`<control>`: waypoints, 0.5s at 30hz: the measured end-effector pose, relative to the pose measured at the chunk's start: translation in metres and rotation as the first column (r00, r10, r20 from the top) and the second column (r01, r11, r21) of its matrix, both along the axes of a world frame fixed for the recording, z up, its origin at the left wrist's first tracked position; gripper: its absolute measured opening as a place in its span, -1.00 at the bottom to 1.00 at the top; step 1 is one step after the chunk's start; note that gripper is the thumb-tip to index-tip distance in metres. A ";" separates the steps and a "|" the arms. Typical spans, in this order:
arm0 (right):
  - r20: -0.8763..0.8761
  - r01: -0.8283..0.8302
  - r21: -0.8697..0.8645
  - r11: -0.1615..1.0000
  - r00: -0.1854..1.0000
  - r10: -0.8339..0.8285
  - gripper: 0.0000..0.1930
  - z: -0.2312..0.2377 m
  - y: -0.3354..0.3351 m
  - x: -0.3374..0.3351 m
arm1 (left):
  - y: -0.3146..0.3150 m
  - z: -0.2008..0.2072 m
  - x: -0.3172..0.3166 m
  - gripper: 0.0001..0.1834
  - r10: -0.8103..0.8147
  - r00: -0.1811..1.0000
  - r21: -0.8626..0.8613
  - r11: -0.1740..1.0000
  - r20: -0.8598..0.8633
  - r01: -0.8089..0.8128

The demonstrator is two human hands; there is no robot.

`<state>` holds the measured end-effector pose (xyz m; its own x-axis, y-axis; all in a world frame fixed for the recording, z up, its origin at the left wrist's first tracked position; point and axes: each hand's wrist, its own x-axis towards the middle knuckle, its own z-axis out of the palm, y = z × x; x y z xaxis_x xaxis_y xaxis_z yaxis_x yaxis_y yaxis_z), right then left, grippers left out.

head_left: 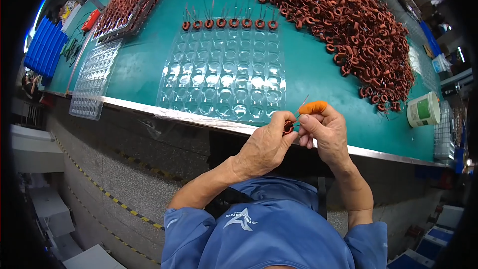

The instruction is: Winding copper wire around toroidal cores and placing them into a plastic tray on an assembly line.

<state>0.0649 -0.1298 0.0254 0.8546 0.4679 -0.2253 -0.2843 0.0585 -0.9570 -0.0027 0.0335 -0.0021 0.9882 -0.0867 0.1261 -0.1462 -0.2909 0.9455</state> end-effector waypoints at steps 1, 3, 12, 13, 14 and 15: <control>0.001 -0.028 -0.012 1.000 1.000 0.028 -0.83 0.001 0.000 0.002 | 0.002 0.000 0.001 -0.66 0.009 1.000 0.001 1.000 0.006 -0.009; 0.074 -0.088 -0.029 0.996 0.993 0.090 -0.84 0.003 0.000 0.007 | 0.006 0.001 0.002 -0.64 -0.010 0.999 -0.036 0.999 0.052 0.012; 0.531 -0.019 -0.252 0.967 0.833 0.154 -0.84 0.037 0.046 0.119 | 0.051 0.012 0.037 -0.45 0.069 0.829 0.380 0.866 0.555 -0.326; 0.557 -0.009 -0.285 0.958 0.812 0.173 -0.84 0.034 0.053 0.136 | 0.050 0.009 0.040 -0.49 0.062 0.866 0.422 0.855 0.496 -0.303; 0.569 -0.026 -0.324 0.946 0.794 0.217 -0.84 0.028 0.060 0.155 | 0.051 0.001 0.042 -0.52 0.040 0.888 0.488 0.824 0.457 -0.288; 0.578 -0.028 -0.368 0.929 0.776 0.253 -0.84 0.024 0.066 0.169 | 0.052 -0.006 0.043 -0.56 0.021 0.910 0.549 0.792 0.415 -0.268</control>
